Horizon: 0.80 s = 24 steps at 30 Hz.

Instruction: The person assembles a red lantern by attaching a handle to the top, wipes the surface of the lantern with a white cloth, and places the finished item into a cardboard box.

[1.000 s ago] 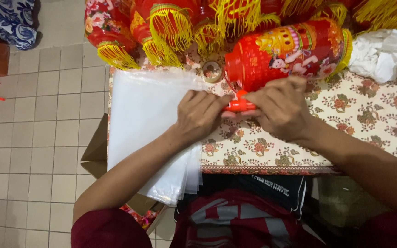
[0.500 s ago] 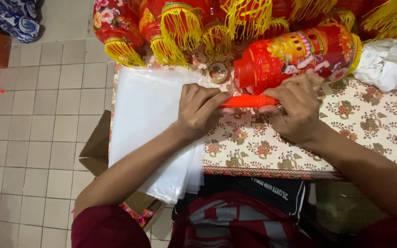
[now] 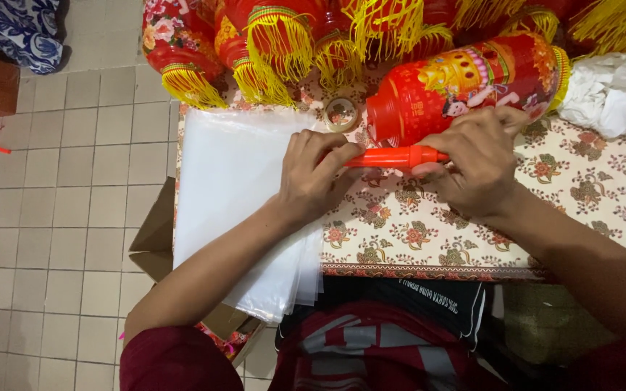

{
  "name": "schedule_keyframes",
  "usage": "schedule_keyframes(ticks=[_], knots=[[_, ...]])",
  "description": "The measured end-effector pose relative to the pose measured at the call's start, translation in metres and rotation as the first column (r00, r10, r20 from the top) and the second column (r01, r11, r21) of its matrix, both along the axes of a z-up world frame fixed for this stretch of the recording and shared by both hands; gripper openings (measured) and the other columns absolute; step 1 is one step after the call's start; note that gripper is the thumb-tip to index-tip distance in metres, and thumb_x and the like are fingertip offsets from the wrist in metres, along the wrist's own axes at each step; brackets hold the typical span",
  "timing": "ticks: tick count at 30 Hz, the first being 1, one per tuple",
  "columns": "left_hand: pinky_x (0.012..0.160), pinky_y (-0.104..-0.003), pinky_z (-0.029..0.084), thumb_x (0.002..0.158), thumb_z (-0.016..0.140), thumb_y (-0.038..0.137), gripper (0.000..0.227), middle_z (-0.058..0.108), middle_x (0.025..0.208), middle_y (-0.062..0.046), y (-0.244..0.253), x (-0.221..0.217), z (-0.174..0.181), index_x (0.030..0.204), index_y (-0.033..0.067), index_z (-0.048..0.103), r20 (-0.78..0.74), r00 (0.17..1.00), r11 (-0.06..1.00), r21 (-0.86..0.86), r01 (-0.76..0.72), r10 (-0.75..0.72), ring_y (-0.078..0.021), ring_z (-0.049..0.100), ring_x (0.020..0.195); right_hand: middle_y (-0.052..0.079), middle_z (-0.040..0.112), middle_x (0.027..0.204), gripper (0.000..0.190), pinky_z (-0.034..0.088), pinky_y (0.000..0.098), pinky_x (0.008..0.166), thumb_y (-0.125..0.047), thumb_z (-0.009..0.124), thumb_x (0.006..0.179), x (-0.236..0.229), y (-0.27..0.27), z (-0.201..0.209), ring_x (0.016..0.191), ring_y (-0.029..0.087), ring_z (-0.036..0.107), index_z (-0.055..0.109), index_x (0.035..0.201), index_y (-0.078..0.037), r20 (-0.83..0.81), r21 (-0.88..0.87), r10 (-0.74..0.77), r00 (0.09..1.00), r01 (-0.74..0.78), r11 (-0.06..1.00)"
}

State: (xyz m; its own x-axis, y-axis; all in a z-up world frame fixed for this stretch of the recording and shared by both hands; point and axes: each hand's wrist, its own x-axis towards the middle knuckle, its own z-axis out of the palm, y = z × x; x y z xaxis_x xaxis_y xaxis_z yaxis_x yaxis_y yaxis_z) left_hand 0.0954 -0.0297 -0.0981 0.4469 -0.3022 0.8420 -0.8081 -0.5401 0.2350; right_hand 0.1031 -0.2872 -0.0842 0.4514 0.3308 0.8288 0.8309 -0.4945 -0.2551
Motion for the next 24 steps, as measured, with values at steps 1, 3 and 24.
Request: schedule_keyframes(ticks=[1,3,24], knots=[[0.07,-0.038,0.045,0.095,0.073,0.034,0.03,0.062,0.094,-0.007,0.001,0.0,0.001,0.112,0.0094,0.072,0.001,1.0,1.0,-0.001,0.001,-0.001,-0.0263,0.057,0.077,0.007,0.058,0.076,0.046,0.052,0.0423,0.082,-0.047,0.065,0.102,0.003,-0.004,-0.012,0.08,0.031,0.059,0.079,0.098,-0.004,0.001,-0.001,-0.001,1.0,0.001,1.0],[0.071,-0.036,0.045,0.101,0.066,0.032,0.027,0.063,0.093,-0.007,0.002,-0.001,0.003,0.114,0.0094,0.073,-0.019,1.0,1.0,-0.006,0.017,-0.017,-0.0262,0.057,0.078,0.007,0.055,0.069,0.048,0.053,0.0392,0.076,-0.05,0.066,0.101,0.008,-0.011,-0.035,0.072,0.029,0.059,0.078,0.094,-0.004,0.042,-0.026,-0.014,0.999,0.015,1.0],[0.068,-0.036,0.043,0.096,0.072,0.039,0.033,0.059,0.079,-0.005,0.005,-0.006,0.021,0.107,0.0079,0.074,-0.045,0.999,0.997,0.079,0.001,0.002,-0.024,0.054,0.07,0.008,0.051,0.066,0.039,0.055,0.0398,0.073,-0.038,0.071,0.1,0.001,0.005,0.001,0.069,0.03,0.06,0.08,0.103,0.0,0.061,0.023,0.016,0.998,-0.018,1.0]])
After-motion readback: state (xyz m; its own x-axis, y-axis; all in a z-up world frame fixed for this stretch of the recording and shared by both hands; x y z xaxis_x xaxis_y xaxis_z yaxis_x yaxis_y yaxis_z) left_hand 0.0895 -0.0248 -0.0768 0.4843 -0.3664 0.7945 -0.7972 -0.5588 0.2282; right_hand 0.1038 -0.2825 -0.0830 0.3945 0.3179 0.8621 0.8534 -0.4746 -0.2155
